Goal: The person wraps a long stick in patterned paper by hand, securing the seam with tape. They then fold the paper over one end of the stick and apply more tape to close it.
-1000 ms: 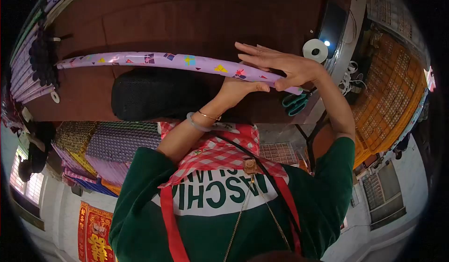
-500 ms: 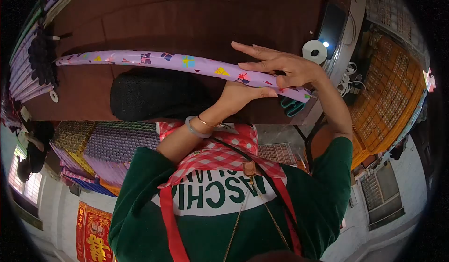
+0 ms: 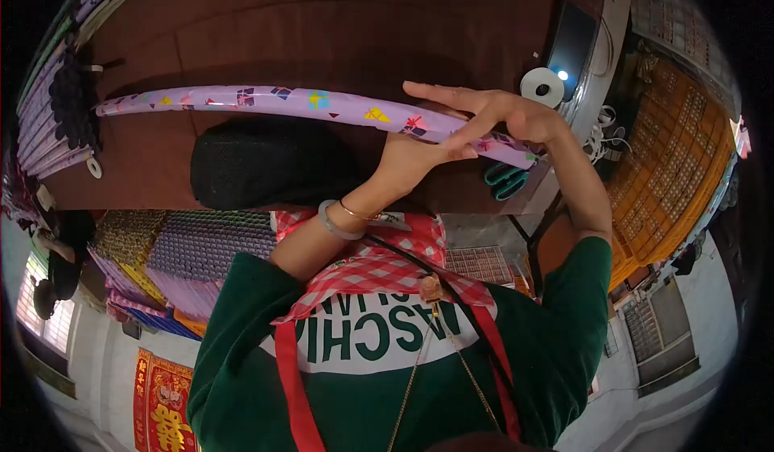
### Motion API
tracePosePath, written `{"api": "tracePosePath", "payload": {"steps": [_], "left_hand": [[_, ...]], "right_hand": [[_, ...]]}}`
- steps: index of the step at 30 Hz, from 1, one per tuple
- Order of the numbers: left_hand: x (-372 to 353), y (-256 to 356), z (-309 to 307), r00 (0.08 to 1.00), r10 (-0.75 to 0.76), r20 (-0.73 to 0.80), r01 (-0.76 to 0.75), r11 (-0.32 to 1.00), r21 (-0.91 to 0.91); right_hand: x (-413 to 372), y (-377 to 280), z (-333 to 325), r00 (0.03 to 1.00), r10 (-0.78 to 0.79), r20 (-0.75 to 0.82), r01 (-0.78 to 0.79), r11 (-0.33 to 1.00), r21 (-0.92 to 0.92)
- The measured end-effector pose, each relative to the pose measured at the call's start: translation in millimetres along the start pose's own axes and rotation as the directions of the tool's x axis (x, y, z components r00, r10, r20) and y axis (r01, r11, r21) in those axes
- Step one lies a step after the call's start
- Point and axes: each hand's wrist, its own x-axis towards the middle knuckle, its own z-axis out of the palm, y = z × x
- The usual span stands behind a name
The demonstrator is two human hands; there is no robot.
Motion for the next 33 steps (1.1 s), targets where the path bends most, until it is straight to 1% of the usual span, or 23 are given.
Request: {"api": "tracePosePath", "payload": {"steps": [1, 2, 3, 5, 6, 9, 10, 12, 13, 15, 16, 17, 20, 21, 23, 24, 25, 27, 28, 29, 31, 32, 33], "left_hand": [[1, 1, -1, 1.0, 0.005, 0.016, -0.004, 0.998, -0.066], [2, 1, -1, 0.999, 0.011, 0.033, -0.006, 0.991, -0.133], [3, 1, -1, 0.999, 0.013, 0.032, -0.008, 0.991, -0.132], [4, -1, 1, 0.996, 0.09, 0.025, -0.087, 0.99, -0.112], [3, -1, 1, 0.996, 0.087, 0.027, -0.084, 0.99, -0.112], [1, 1, 1, 0.999, 0.037, 0.028, -0.032, 0.989, -0.143], [2, -3, 1, 0.998, 0.053, 0.028, -0.048, 0.988, -0.15], [3, -4, 1, 0.997, 0.073, 0.021, -0.068, 0.985, -0.158], [4, -3, 2, 0.993, 0.116, 0.029, -0.111, 0.984, -0.14], [4, -1, 3, 0.986, 0.161, 0.037, -0.155, 0.98, -0.128], [4, 1, 3, 0.99, 0.138, 0.03, -0.132, 0.98, -0.15], [4, 4, 4, 0.993, 0.115, 0.026, -0.109, 0.979, -0.171], [1, 10, 6, 0.997, 0.06, 0.041, -0.047, 0.966, -0.254], [2, 9, 7, 0.997, 0.062, 0.045, -0.049, 0.965, -0.256], [2, 7, 9, 0.992, 0.127, 0.026, -0.114, 0.95, -0.289], [3, 7, 10, 0.992, 0.127, 0.026, -0.114, 0.951, -0.287], [2, 8, 10, 0.99, 0.137, 0.016, -0.127, 0.954, -0.272], [2, 8, 10, 0.989, 0.148, 0.009, -0.141, 0.957, -0.255], [2, 7, 7, 0.994, 0.103, 0.027, -0.093, 0.968, -0.235], [2, 6, 6, 0.997, 0.057, 0.044, -0.047, 0.976, -0.215], [3, 6, 6, 0.997, 0.057, 0.042, -0.047, 0.977, -0.209], [3, 6, 6, 0.998, 0.055, 0.039, -0.046, 0.978, -0.205], [3, 6, 7, 0.998, 0.053, 0.043, -0.043, 0.978, -0.206]], "right_hand": [[0, 3, 1, 0.997, -0.045, -0.056, 0.053, 0.985, 0.164], [2, -3, 1, 0.992, 0.005, -0.126, 0.013, 0.99, 0.141], [3, -2, 0, 0.992, 0.004, -0.124, 0.014, 0.99, 0.14], [3, -1, 2, 0.964, 0.097, -0.249, -0.052, 0.982, 0.183], [4, -1, 1, 0.963, 0.098, -0.251, -0.052, 0.982, 0.184], [6, -7, -3, 0.978, 0.165, -0.127, -0.173, 0.984, -0.051], [5, -8, -4, 0.978, 0.164, -0.126, -0.172, 0.984, -0.053], [-1, -12, -5, 0.968, 0.203, -0.147, -0.213, 0.976, -0.051], [-6, -16, -2, 0.968, 0.204, -0.143, -0.213, 0.976, -0.051], [-20, -26, 1, 0.93, 0.25, -0.27, -0.28, 0.957, -0.078], [-33, -19, 1, 0.951, 0.144, -0.272, -0.184, 0.975, -0.125], [-44, -18, 5, 0.951, 0.149, -0.272, -0.188, 0.974, -0.125], [-63, -22, 28, 0.854, 0.186, -0.486, -0.157, 0.983, 0.1], [-66, -20, 37, 0.853, 0.187, -0.488, -0.16, 0.982, 0.097], [-70, -13, 55, 0.71, 0.29, -0.641, -0.129, 0.949, 0.286], [-69, -7, 61, 0.67, 0.26, -0.695, -0.085, 0.957, 0.277], [-68, -1, 68, 0.669, 0.259, -0.697, -0.081, 0.957, 0.278], [-63, 8, 81, 0.539, 0.205, -0.817, 0.09, 0.95, 0.298], [-57, 9, 85, 0.523, 0.074, -0.849, 0.134, 0.977, 0.168], [-55, 6, 89, 0.522, 0.071, -0.85, 0.135, 0.977, 0.165], [-52, -1, 98, 0.346, 0.239, -0.907, 0.13, 0.946, 0.299], [-49, -2, 99, 0.347, 0.184, -0.919, 0.181, 0.949, 0.258], [-47, -2, 102, 0.343, 0.185, -0.921, 0.18, 0.949, 0.258]]}}
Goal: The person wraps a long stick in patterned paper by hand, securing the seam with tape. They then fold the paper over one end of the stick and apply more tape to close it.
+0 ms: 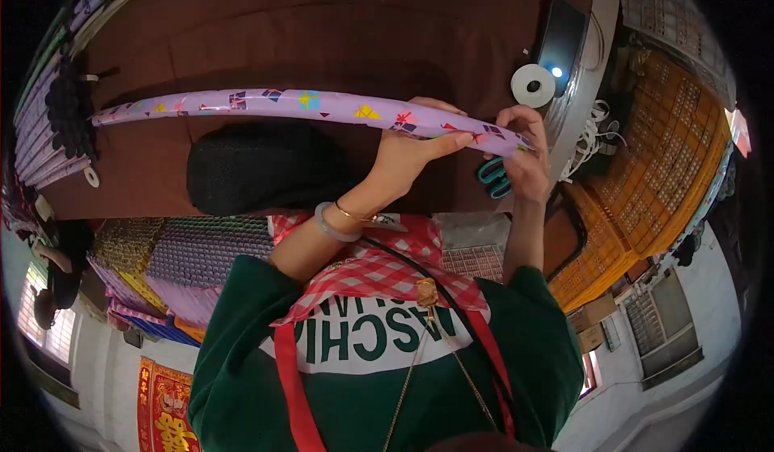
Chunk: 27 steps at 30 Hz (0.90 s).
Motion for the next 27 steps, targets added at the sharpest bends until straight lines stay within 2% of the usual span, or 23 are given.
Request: {"api": "tracePosePath", "payload": {"steps": [2, 4, 6, 7, 9, 11, 13, 15, 17, 19, 21, 25, 27], "left_hand": [[0, 1, 0, 1.0, -0.01, -0.009, 0.01, 0.999, -0.034], [1, -2, 0, 1.0, -0.01, -0.015, 0.009, 0.997, -0.08], [1, -1, 0, 1.0, -0.007, -0.022, 0.004, 0.992, -0.123], [2, 1, 0, 0.999, -0.025, -0.027, 0.021, 0.991, -0.135], [3, 3, 0, 0.999, -0.041, -0.028, 0.036, 0.989, -0.147], [4, 2, -1, 0.997, -0.065, -0.053, 0.057, 0.99, -0.129], [3, 3, -2, 0.995, -0.086, -0.045, 0.079, 0.986, -0.148], [3, 2, -2, 0.994, -0.105, -0.037, 0.098, 0.982, -0.163], [2, 3, -2, 0.995, -0.096, -0.036, 0.089, 0.984, -0.156], [1, 2, -3, 0.996, -0.09, -0.03, 0.084, 0.984, -0.154], [1, 0, -5, 0.996, -0.087, -0.021, 0.083, 0.985, -0.154], [0, -1, -9, 0.995, -0.099, -0.024, 0.095, 0.987, -0.132], [-2, 0, -12, 0.992, -0.121, -0.035, 0.116, 0.986, -0.121]], "right_hand": [[-3, 4, 6, 0.998, 0.015, -0.057, -0.013, 0.999, 0.035], [-5, 9, 5, 0.998, -0.002, -0.068, 0.001, 1.0, -0.011], [-9, 12, 5, 0.993, -0.021, -0.12, 0.042, 0.984, 0.176], [-13, 16, 5, 0.992, -0.023, -0.121, 0.044, 0.983, 0.176], [-18, 22, 8, 0.947, -0.169, -0.272, 0.205, 0.973, 0.107], [-26, 24, 9, 0.936, -0.171, -0.307, 0.19, 0.981, 0.035], [-35, 32, -1, 0.953, -0.18, -0.245, 0.154, 0.98, -0.125], [-36, 29, -4, 0.949, -0.147, -0.278, 0.127, 0.988, -0.09], [-32, 17, -13, 0.999, -0.051, -0.019, 0.039, 0.917, -0.397], [-21, 2, -13, 1.0, -0.006, 0.007, 0.009, 0.911, -0.412], [-14, -5, -22, 0.975, 0.11, 0.192, 0.031, 0.792, -0.61], [-10, -3, -28, 0.956, 0.144, 0.255, 0.021, 0.835, -0.55], [-10, -2, -24, 0.934, 0.193, 0.3, -0.088, 0.94, -0.33]]}}
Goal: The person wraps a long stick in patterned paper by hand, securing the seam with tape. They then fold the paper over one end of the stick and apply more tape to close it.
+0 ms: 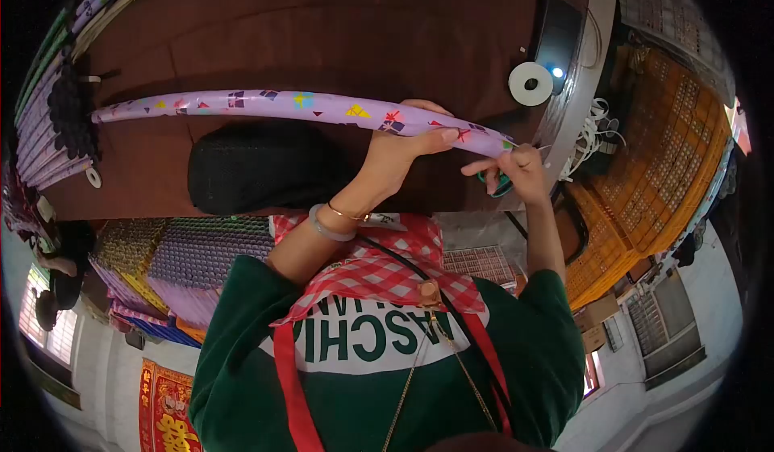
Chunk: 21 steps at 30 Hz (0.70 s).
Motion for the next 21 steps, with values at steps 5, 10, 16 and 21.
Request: {"api": "tracePosePath", "payload": {"steps": [5, 10, 16, 21], "left_hand": [[3, 4, -8, 0.99, -0.128, 0.061, 0.129, 0.992, -0.008], [8, 4, -11, 0.994, -0.085, 0.074, 0.085, 0.996, 0.011], [9, 8, -20, 0.99, -0.115, 0.085, 0.112, 0.993, 0.034], [16, 3, -32, 0.972, -0.067, 0.227, 0.067, 0.998, 0.007]], "right_hand": [[3, -12, 11, 0.954, 0.298, -0.006, -0.274, 0.885, 0.376], [3, 2, 2, 0.996, 0.073, -0.06, -0.092, 0.898, -0.429], [7, 21, 2, 0.991, 0.133, -0.002, -0.133, 0.988, -0.08], [11, 13, 9, 0.987, 0.157, 0.046, -0.163, 0.97, 0.183]]}}
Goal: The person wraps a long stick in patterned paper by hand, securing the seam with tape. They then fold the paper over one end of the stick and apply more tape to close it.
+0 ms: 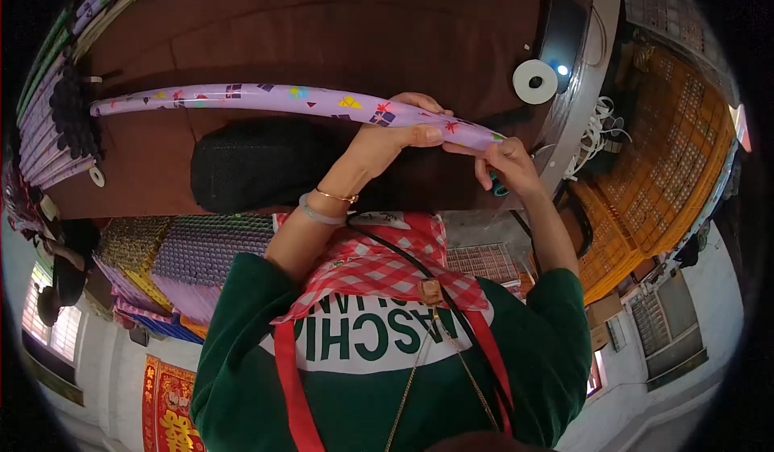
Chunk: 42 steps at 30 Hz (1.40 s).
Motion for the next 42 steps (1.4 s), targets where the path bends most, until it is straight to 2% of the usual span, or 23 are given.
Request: {"api": "tracePosePath", "payload": {"steps": [3, 5, 6, 8, 11, 15, 18, 20, 21, 23, 24, 26, 27, 28, 29, 31, 32, 33, 35, 37, 39, 40, 42], "left_hand": [[1, -2, -4, 1.0, 0.007, 0.01, -0.006, 0.999, -0.038], [3, -5, -7, 0.999, 0.02, 0.034, -0.019, 0.999, -0.035], [5, -6, -9, 0.998, 0.036, 0.058, -0.034, 0.999, -0.032], [5, -7, -11, 0.997, 0.044, 0.057, -0.042, 0.999, -0.033], [8, -9, -15, 0.995, 0.079, 0.056, -0.079, 0.997, -0.009], [8, -9, -17, 0.993, 0.106, 0.045, -0.108, 0.993, 0.041], [10, -10, -18, 0.991, 0.123, 0.061, -0.125, 0.992, 0.03], [10, -10, -17, 0.992, 0.122, 0.045, -0.123, 0.992, 0.035], [10, -10, -16, 0.992, 0.124, 0.028, -0.125, 0.991, 0.042], [11, -11, -14, 0.99, 0.139, 0.028, -0.14, 0.99, 0.034], [12, -12, -13, 0.987, 0.159, 0.025, -0.159, 0.987, 0.026], [12, -13, -11, 0.988, 0.155, 0.02, -0.156, 0.987, 0.048], [11, -14, -10, 0.988, 0.151, 0.016, -0.151, 0.986, 0.069], [11, -16, -9, 0.988, 0.153, 0.015, -0.154, 0.986, 0.067], [11, -17, -7, 0.988, 0.154, 0.032, -0.156, 0.986, 0.065], [11, -19, -5, 0.987, 0.155, 0.045, -0.158, 0.985, 0.063], [10, -18, -3, 0.991, 0.134, 0.02, -0.136, 0.988, 0.068], [10, -18, -1, 0.993, 0.116, -0.002, -0.116, 0.99, 0.075], [11, -19, -1, 0.994, 0.113, -0.01, -0.112, 0.989, 0.093], [12, -20, -2, 0.994, 0.11, -0.016, -0.107, 0.988, 0.112], [12, -22, -3, 0.991, 0.135, -0.023, -0.134, 0.99, 0.048], [10, -20, -3, 0.991, 0.134, -0.023, -0.133, 0.99, 0.05], [5, -17, -3, 0.993, 0.003, -0.12, 0.008, 0.996, 0.092]], "right_hand": [[1, -3, 6, 0.997, 0.074, 0.001, -0.074, 0.996, 0.053], [2, -9, 16, 0.979, 0.171, -0.115, -0.141, 0.962, 0.233], [0, -2, 11, 0.978, 0.172, -0.115, -0.142, 0.962, 0.234], [-2, 11, -1, 0.972, 0.234, -0.017, -0.225, 0.951, 0.211], [0, 7, 10, 0.978, 0.201, -0.053, -0.176, 0.936, 0.306], [0, 6, 13, 0.981, 0.191, -0.044, -0.166, 0.929, 0.331], [1, 4, 20, 0.971, 0.199, -0.135, -0.14, 0.923, 0.359], [-1, 12, 16, 0.977, 0.162, -0.142, -0.125, 0.963, 0.238], [-1, 20, 14, 0.976, 0.161, -0.144, -0.124, 0.963, 0.239], [0, 25, 16, 0.963, 0.038, -0.268, -0.028, 0.999, 0.04], [0, 19, 19, 0.963, 0.037, -0.269, -0.028, 0.999, 0.039], [0, 1, 30, 0.883, 0.002, -0.47, -0.047, 0.995, -0.084], [-2, 2, 28, 0.884, 0.003, -0.468, -0.048, 0.995, -0.085], [-6, 5, 22, 0.819, -0.284, -0.499, 0.037, 0.894, -0.447], [-10, 5, 16, 0.724, -0.551, -0.416, 0.069, 0.657, -0.75], [-14, 5, 4, 0.618, -0.651, -0.44, 0.273, 0.703, -0.657], [-11, 0, -2, 0.555, -0.754, -0.351, 0.397, 0.611, -0.685], [-12, -4, -5, 0.555, -0.755, -0.349, 0.399, 0.61, -0.685], [-9, -31, -6, 0.605, -0.793, -0.066, 0.376, 0.358, -0.855], [24, -61, 16, 0.67, -0.742, 0.037, 0.38, 0.299, -0.875], [53, -82, 30, 0.866, -0.485, 0.126, 0.324, 0.351, -0.879], [68, -78, 31, 0.885, -0.416, 0.211, 0.359, 0.319, -0.877], [90, -68, 29, 0.892, -0.259, 0.372, 0.428, 0.215, -0.878]]}}
